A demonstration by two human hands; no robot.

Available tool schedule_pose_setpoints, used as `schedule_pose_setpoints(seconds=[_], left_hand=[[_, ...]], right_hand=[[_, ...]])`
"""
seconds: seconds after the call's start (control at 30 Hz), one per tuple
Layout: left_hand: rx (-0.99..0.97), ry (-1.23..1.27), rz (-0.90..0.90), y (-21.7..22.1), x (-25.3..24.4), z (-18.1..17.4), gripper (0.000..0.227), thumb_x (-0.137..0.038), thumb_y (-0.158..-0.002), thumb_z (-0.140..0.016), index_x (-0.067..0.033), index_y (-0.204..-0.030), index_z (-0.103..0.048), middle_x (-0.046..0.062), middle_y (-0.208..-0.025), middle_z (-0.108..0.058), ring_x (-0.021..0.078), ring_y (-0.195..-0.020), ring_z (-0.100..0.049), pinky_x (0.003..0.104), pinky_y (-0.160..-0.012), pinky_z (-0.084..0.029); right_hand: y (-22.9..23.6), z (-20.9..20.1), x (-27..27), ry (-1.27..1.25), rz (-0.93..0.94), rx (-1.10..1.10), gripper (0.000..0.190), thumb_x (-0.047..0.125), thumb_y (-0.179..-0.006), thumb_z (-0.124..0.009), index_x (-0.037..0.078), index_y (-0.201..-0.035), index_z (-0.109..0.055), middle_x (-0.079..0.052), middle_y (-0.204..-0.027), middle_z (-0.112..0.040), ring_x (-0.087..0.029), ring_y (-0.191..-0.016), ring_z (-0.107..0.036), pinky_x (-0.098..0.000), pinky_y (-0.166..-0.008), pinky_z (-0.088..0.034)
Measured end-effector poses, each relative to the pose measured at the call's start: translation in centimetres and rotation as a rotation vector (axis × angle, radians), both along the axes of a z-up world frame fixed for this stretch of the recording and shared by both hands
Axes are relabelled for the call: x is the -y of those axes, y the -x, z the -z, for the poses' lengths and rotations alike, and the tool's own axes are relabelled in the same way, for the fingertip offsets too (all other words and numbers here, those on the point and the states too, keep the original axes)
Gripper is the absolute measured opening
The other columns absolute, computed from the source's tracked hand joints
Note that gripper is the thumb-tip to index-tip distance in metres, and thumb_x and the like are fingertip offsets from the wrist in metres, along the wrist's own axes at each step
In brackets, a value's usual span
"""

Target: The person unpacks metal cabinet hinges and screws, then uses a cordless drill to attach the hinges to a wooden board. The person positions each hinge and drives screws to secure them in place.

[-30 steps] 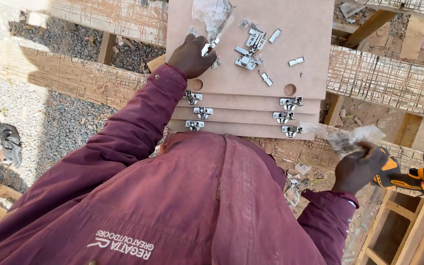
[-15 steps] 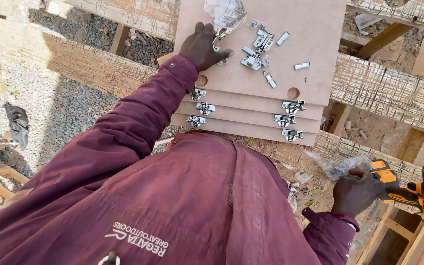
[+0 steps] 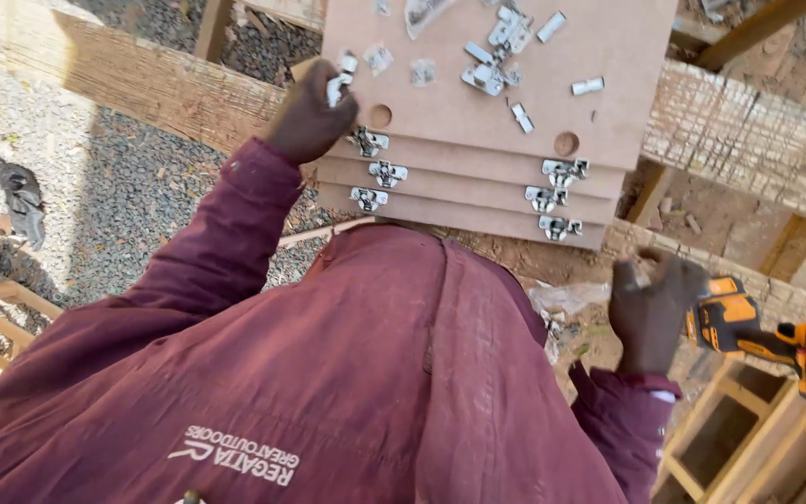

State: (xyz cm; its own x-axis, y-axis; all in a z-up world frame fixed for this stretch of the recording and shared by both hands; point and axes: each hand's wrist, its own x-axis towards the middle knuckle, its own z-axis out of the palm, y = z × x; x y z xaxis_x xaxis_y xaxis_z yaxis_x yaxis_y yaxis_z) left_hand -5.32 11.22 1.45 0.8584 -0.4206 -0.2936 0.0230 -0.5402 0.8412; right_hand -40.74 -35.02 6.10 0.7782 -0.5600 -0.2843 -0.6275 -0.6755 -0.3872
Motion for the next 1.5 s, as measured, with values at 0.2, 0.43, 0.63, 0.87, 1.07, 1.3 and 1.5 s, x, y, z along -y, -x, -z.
schedule_pose_setpoints(seconds=[0.2,0.43,0.63,0.87,1.07,1.3,1.5], left_hand=[[-0.129,0.165,-0.366,7.9,-4.1,2.7,0.044,-0.030,-0.114,-0.090,0.0005,-0.125,-0.060,0.018,-0.092,-0.073,0.0294,-0.066,-0.085,0.036,-0.056,-0.072],[-0.545,0.269,-0.571,15.5,-1.4,2.5,0.047,-0.041,-0.116,-0.082,0.0030,-0.122,-0.066,0.020,-0.096,-0.079,0.0293,-0.074,-0.088,0.037,-0.058,-0.078],[-0.737,0.271,-0.588,15.5,1.3,0.5,0.083,-0.072,-0.109,-0.078,0.0047,-0.127,-0.055,0.030,-0.109,-0.089,0.0352,-0.075,-0.091,0.040,-0.061,-0.078],[-0.828,0.387,-0.711,16.0,3.6,-1.4,0.055,-0.054,-0.110,-0.080,-0.0086,-0.115,-0.050,0.029,-0.103,-0.090,0.0330,-0.067,-0.088,0.039,-0.051,-0.074],[-0.834,0.550,-0.772,18.0,2.4,0.7,0.033,-0.032,-0.110,-0.077,-0.0101,-0.100,-0.054,0.032,-0.113,-0.089,0.0324,-0.057,-0.083,0.039,-0.044,-0.071],[-0.721,0.755,-0.600,20.8,0.1,3.4,0.037,-0.023,-0.112,-0.074,0.0043,-0.137,-0.072,0.028,-0.129,-0.087,0.0288,-0.058,-0.082,0.039,-0.051,-0.070],[-0.745,0.921,-0.646,21.0,1.8,0.2,0.022,-0.018,-0.110,-0.075,0.0027,-0.115,-0.079,0.027,-0.098,-0.083,0.0330,-0.046,-0.068,0.049,-0.051,-0.067]], right_hand=[[-6.1,-1.4,-5.4,-0.666,0.423,-0.138,0.077,0.071,-0.126,-0.055,-0.001,-0.110,-0.076,-0.029,-0.090,-0.084,-0.034,-0.072,-0.087,-0.0403,-0.059,-0.070],[-8.4,0.4,-7.0,-0.912,0.496,-0.200,0.099,0.090,-0.118,-0.029,0.000,-0.119,-0.070,-0.026,-0.101,-0.088,-0.031,-0.082,-0.090,-0.0386,-0.066,-0.072],[-7.4,6.3,-5.2,-1.034,0.567,-0.157,0.074,0.076,-0.118,-0.046,0.006,-0.114,-0.067,-0.027,-0.097,-0.085,-0.039,-0.079,-0.089,-0.0483,-0.064,-0.074],[-3.0,10.1,-3.3,-1.431,0.537,0.076,0.054,0.058,-0.113,-0.060,0.007,-0.120,-0.077,-0.020,-0.104,-0.087,-0.033,-0.085,-0.091,-0.0439,-0.074,-0.077],[0.2,9.8,-2.7,-1.609,0.390,0.138,0.045,0.035,-0.120,-0.059,0.000,-0.145,-0.074,-0.023,-0.119,-0.087,-0.035,-0.102,-0.091,-0.0467,-0.095,-0.075],[2.9,12.9,-2.6,-1.375,0.400,-0.087,0.035,0.026,-0.116,-0.081,-0.008,-0.124,-0.078,-0.021,-0.086,-0.085,-0.027,-0.067,-0.087,-0.0322,-0.057,-0.072],[-0.1,7.1,-2.3,-0.903,0.154,-0.393,0.055,0.049,-0.113,-0.085,-0.005,-0.101,-0.089,-0.023,-0.079,-0.085,-0.027,-0.063,-0.086,-0.0366,-0.055,-0.071]])
